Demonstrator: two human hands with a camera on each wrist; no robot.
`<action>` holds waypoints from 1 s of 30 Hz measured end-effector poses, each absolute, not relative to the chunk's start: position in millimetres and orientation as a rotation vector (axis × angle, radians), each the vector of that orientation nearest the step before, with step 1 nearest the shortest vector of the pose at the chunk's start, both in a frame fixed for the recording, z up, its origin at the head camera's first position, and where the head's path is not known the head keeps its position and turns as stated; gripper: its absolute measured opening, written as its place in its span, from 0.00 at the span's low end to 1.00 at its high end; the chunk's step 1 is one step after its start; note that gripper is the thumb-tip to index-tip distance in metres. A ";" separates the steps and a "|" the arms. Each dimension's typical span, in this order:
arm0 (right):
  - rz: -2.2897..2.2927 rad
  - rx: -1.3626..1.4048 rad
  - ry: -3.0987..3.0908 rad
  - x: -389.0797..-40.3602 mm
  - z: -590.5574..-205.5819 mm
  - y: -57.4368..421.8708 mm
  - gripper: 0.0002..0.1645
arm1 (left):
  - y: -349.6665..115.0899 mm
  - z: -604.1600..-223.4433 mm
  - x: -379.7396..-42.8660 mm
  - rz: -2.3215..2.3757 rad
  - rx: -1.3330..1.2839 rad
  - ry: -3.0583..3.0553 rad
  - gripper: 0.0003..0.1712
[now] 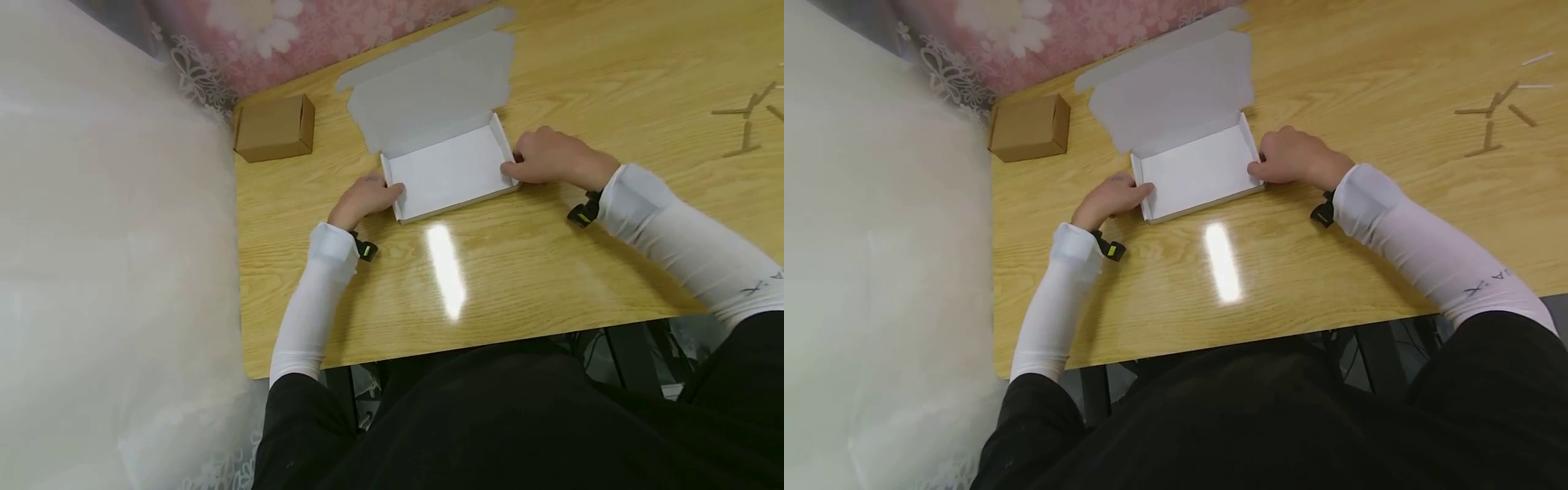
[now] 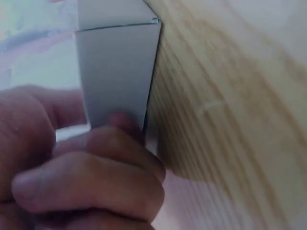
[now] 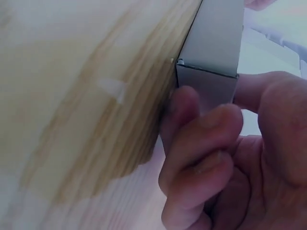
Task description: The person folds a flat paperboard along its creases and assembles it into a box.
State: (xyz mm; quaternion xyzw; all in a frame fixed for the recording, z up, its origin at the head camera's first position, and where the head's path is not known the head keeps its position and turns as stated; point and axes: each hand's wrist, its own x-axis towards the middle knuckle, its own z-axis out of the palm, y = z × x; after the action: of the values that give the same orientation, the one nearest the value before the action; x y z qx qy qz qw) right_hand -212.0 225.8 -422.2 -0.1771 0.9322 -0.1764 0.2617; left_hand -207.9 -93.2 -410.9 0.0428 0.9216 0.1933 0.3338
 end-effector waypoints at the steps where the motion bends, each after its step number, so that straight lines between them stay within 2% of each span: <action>1: -0.470 -0.482 2.522 -211.5 -421.6 226.1 0.29 | -95.1 -410.2 -206.2 0.492 0.118 2.402 0.25; 4: -0.439 -0.506 2.521 -209.8 -417.3 226.6 0.34 | -99.9 -408.5 -201.2 0.449 0.133 2.394 0.33; 6: -0.427 -0.520 2.522 -208.6 -414.2 226.0 0.34 | -102.6 -406.8 -197.5 0.452 0.126 2.387 0.33; 16: -0.426 -0.460 2.501 -204.2 -413.9 215.9 0.24 | -99.7 -410.2 -195.2 0.519 0.156 2.389 0.14; 30: -0.496 -0.607 2.433 -196.7 -422.7 215.8 0.25 | -96.6 -412.5 -187.2 0.442 0.193 2.377 0.13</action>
State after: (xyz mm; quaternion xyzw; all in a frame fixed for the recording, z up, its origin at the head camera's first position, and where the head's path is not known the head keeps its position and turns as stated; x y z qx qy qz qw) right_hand -196.7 215.8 -422.7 -0.2272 0.9113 -0.1857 0.2888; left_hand -187.2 -96.6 -412.5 0.0744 0.9178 0.1708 0.3505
